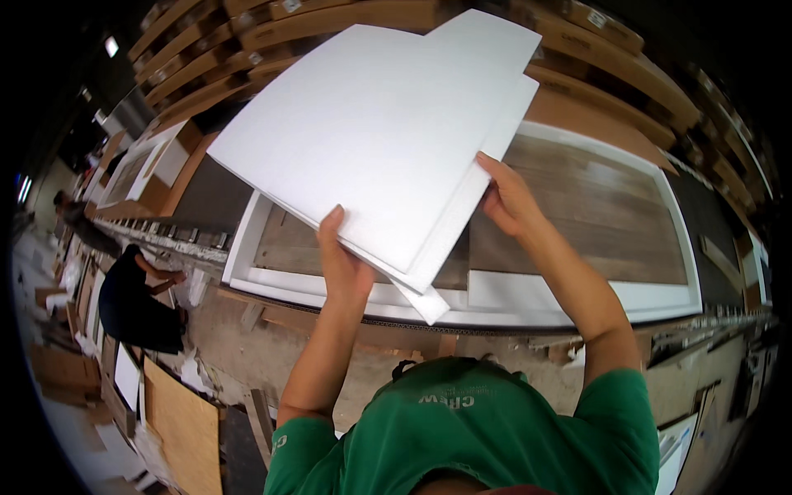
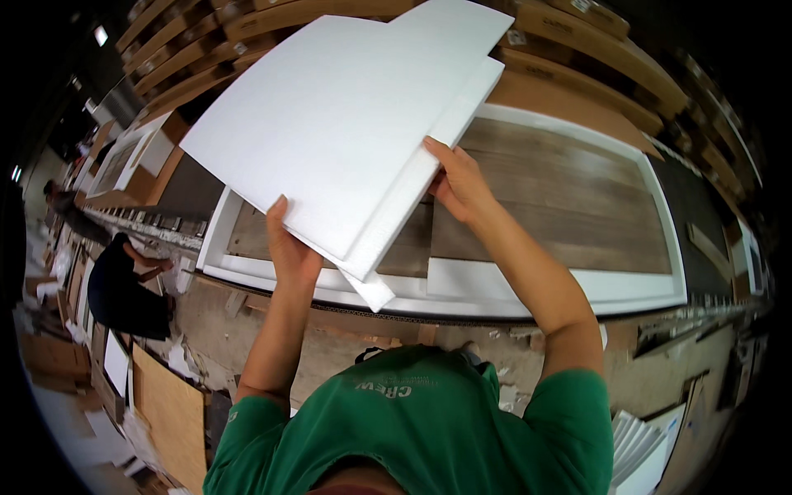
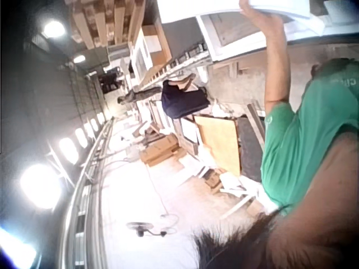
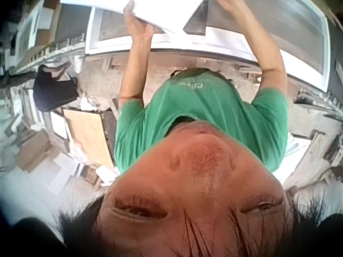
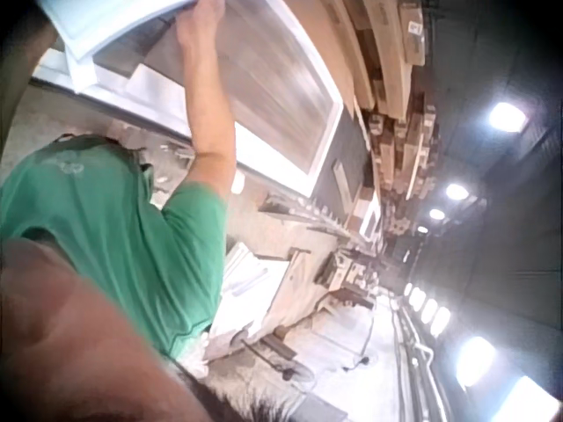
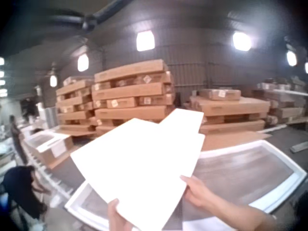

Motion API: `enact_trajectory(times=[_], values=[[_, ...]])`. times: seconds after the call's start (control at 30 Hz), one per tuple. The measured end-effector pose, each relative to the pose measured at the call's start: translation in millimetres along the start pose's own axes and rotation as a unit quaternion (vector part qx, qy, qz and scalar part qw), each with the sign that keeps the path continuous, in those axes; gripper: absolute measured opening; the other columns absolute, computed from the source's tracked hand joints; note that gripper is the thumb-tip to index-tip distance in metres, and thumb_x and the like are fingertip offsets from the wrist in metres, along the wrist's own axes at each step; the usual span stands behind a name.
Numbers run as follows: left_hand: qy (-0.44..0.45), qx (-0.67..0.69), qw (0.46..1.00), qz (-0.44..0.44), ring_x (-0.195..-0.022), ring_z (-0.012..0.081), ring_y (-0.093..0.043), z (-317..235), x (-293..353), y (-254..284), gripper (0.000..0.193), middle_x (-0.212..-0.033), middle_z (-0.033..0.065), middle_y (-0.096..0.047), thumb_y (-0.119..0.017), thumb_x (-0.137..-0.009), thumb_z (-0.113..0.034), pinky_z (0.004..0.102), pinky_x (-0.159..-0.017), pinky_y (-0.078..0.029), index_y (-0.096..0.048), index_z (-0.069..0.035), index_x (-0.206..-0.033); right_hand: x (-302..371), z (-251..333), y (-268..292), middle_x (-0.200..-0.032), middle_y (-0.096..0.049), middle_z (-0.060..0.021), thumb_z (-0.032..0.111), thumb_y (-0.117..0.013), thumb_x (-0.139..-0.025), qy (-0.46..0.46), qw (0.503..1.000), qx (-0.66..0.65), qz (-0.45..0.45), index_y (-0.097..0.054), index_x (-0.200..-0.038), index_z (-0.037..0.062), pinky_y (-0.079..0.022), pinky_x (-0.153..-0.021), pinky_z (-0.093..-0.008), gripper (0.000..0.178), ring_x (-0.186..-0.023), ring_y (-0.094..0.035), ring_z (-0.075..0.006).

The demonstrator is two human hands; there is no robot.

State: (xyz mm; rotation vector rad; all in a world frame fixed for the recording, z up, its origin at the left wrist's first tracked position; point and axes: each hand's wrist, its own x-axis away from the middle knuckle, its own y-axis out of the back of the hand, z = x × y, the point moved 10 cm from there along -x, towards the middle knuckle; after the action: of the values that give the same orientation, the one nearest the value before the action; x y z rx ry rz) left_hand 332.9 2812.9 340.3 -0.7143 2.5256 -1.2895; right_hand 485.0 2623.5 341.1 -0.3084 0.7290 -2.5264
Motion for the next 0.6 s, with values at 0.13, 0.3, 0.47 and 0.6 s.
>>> enact_trajectory(times=[0.13,0.3,0.47,0.6], values=[[0.045,0.018,0.996,0.071,-0.114,0.0243,-0.041,7,-14,-7,0.060,-0.122,0.0127,-0.040,-0.059,-0.076,-0.022,0.0380,-0.097,-0.036,-0.031,-0.002,-0.125,14,6,7,-0.110,-0.053,-0.0124,0.027,-0.062,-0.081,0.014,0.999,-0.015,-0.030,-0.045,-0.116,-0.0003,-0.044,-0.089,-0.0366,0.048,-0.101,-0.053,-0.0216],[-0.011,-0.122,0.991,0.057,-0.109,0.0236,-0.046,25,-8,-31,0.059,-0.113,0.0118,-0.047,-0.060,-0.077,-0.029,0.0400,-0.096,-0.038,-0.034,-0.008,-0.126,17,26,33,-0.108,-0.054,-0.0126,0.028,-0.067,-0.076,0.038,0.994,0.001,-0.106,-0.046,-0.116,0.0000,-0.043,-0.090,-0.0370,0.053,-0.100,-0.053,-0.0233],[0.146,-0.172,0.962,0.151,-0.079,0.0203,-0.056,56,-21,-55,0.042,-0.100,0.0053,-0.052,-0.043,-0.092,-0.033,0.0336,-0.062,-0.050,-0.033,-0.013,-0.127,38,106,109,-0.102,-0.055,-0.0127,0.023,-0.071,-0.070,0.129,0.979,-0.007,-0.157,-0.049,-0.111,0.0033,-0.049,-0.083,-0.0380,0.051,-0.093,-0.055,-0.0244],[0.152,-0.331,0.930,0.048,-0.081,0.0179,-0.056,45,-68,8,0.059,-0.103,0.0093,-0.053,-0.055,-0.085,-0.017,0.0322,-0.068,-0.047,-0.025,-0.005,-0.135,91,172,210,-0.103,-0.057,-0.0104,0.022,-0.062,-0.079,0.227,0.948,0.012,-0.224,-0.055,-0.107,0.0044,-0.048,-0.084,-0.0389,0.034,-0.095,-0.055,-0.0226]])
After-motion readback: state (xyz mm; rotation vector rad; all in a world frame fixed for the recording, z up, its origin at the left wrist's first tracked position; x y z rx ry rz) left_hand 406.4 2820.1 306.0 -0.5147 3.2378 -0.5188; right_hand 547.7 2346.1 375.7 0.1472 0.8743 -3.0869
